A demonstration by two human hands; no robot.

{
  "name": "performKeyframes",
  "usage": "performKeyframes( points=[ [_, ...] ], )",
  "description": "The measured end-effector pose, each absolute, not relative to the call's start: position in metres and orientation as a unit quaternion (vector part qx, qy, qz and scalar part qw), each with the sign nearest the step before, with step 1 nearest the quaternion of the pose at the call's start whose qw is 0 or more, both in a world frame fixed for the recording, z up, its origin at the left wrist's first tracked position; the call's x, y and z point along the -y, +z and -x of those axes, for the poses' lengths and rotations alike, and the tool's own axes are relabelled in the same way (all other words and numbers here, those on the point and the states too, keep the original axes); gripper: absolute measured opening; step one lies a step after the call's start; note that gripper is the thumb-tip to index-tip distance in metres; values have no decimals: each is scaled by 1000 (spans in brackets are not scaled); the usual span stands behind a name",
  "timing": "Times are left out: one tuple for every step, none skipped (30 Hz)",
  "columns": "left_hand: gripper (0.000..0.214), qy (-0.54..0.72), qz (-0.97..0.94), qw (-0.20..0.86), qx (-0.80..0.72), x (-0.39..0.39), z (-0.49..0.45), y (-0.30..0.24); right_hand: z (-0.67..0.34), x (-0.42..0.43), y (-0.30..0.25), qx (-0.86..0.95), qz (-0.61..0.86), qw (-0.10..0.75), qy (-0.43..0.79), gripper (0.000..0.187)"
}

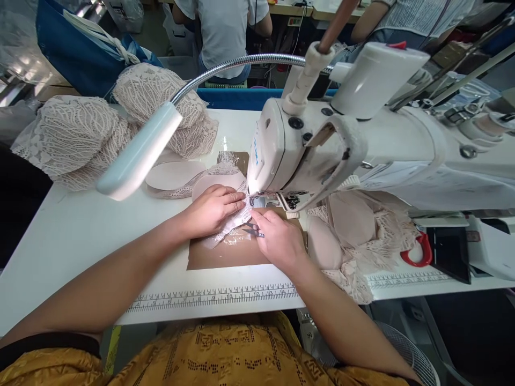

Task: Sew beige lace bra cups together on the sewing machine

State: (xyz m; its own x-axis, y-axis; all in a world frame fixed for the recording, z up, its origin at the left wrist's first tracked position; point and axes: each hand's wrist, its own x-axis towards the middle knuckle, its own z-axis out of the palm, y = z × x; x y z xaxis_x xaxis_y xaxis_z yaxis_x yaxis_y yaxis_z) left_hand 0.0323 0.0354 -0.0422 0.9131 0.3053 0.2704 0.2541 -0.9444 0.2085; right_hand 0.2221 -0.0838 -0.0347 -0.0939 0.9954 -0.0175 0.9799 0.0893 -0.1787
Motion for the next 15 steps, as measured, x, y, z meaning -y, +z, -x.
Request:
performKeyframes(
  points=[
    [35,155,-973,80,-149,-35,-32,-43,-223,84,-35,736,670,63,75,49],
    [35,157,-972,76,-156,-35,-32,-43,-223,85,-36,736,669,75,79,49],
    [35,157,-971,72,-165,-34,-31,-44,-224,85,-36,734,668,87,85,48],
    [36,155,-969,67,-179,-34,-31,-43,-225,85,-37,733,667,99,91,48],
    [37,152,-966,60,-199,-33,-31,-42,-225,86,-36,731,666,111,99,48],
    [38,146,-962,51,-224,-31,-32,-40,-226,86,-36,728,665,125,108,48],
    [38,136,-957,44,-251,-29,-32,-37,-227,86,-36,725,664,141,116,48],
    [39,121,-952,39,-279,-26,-32,-33,-227,86,-35,721,662,160,126,47],
    [40,101,-947,40,-302,-22,-31,-28,-228,86,-34,719,656,184,138,46],
    [40,80,-944,48,-317,-17,-30,-23,-230,87,-34,716,648,211,152,44],
    [40,59,-943,61,-322,-11,-28,-17,-231,87,-34,713,638,240,168,42],
    [40,42,-943,80,-319,-4,-25,-11,-232,86,-34,709,627,268,183,38],
    [39,31,-945,103,-308,4,-22,-4,-232,86,-35,704,615,294,199,35],
    [38,22,-948,130,-291,12,-17,2,-232,87,-35,698,605,317,215,34],
    [37,16,-949,162,-271,19,-13,9,-232,87,-36,692,597,332,232,34]
  ],
)
